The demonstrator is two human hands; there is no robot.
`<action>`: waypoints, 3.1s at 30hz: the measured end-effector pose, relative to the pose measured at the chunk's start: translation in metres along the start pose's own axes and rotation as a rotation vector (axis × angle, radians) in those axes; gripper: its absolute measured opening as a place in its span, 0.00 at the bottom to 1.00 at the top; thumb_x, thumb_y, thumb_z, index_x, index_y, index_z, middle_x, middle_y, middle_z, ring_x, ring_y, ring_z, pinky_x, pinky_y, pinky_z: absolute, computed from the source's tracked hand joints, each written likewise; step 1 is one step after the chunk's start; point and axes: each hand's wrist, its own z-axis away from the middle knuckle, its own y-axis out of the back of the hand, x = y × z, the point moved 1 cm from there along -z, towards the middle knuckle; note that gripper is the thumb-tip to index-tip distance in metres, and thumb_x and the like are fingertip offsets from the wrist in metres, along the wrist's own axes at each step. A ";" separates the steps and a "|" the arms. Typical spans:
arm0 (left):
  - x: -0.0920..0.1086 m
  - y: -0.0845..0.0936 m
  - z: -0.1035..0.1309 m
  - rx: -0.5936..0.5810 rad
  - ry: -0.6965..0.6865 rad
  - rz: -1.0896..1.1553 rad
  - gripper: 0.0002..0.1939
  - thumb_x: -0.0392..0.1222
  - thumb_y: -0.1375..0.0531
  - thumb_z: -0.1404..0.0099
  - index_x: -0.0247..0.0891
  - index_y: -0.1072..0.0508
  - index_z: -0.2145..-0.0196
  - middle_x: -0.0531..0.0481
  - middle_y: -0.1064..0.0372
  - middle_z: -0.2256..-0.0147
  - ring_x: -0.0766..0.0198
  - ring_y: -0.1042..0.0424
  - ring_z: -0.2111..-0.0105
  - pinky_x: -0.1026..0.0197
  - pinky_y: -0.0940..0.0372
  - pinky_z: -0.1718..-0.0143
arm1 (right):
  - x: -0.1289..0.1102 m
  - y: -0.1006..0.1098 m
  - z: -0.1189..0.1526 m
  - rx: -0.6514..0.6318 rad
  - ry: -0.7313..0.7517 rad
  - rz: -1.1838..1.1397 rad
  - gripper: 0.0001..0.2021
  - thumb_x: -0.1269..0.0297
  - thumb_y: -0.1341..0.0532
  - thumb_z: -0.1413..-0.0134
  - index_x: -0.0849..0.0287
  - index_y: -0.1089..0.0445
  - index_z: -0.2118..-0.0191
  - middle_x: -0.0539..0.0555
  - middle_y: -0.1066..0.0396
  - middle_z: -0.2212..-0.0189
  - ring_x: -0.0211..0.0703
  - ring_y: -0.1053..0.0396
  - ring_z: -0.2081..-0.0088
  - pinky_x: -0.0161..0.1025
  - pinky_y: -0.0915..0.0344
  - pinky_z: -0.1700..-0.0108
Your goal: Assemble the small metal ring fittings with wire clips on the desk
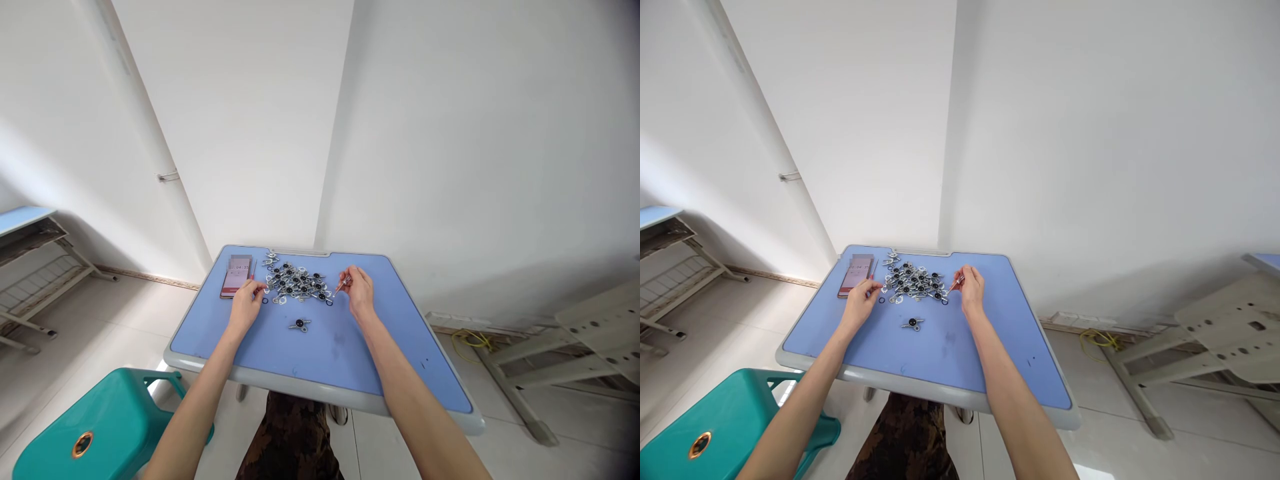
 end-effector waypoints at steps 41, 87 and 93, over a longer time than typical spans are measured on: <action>0.044 -0.021 0.028 -0.510 -0.368 -0.047 0.14 0.48 0.37 0.43 0.39 0.31 0.62 0.49 0.32 0.63 0.59 0.33 0.62 0.56 0.41 0.58 | -0.031 -0.013 0.058 -1.071 0.225 0.975 0.07 0.68 0.44 0.47 0.60 0.34 0.74 0.45 0.42 0.82 0.33 0.47 0.78 0.31 0.50 0.74; 0.041 -0.020 0.025 -0.537 -0.310 0.033 0.05 0.36 0.40 0.40 0.40 0.31 0.65 0.51 0.31 0.67 0.61 0.33 0.64 0.57 0.41 0.57 | -0.022 -0.013 0.060 -1.112 0.089 1.198 0.06 0.70 0.42 0.53 0.59 0.30 0.76 0.49 0.32 0.79 0.35 0.41 0.78 0.33 0.48 0.75; 0.043 -0.014 0.025 -0.541 -0.310 0.084 0.12 0.31 0.42 0.43 0.40 0.30 0.61 0.50 0.31 0.64 0.61 0.32 0.62 0.56 0.40 0.55 | -0.018 -0.010 0.056 -1.120 0.054 1.169 0.05 0.69 0.43 0.54 0.59 0.30 0.75 0.49 0.32 0.78 0.36 0.39 0.76 0.33 0.46 0.75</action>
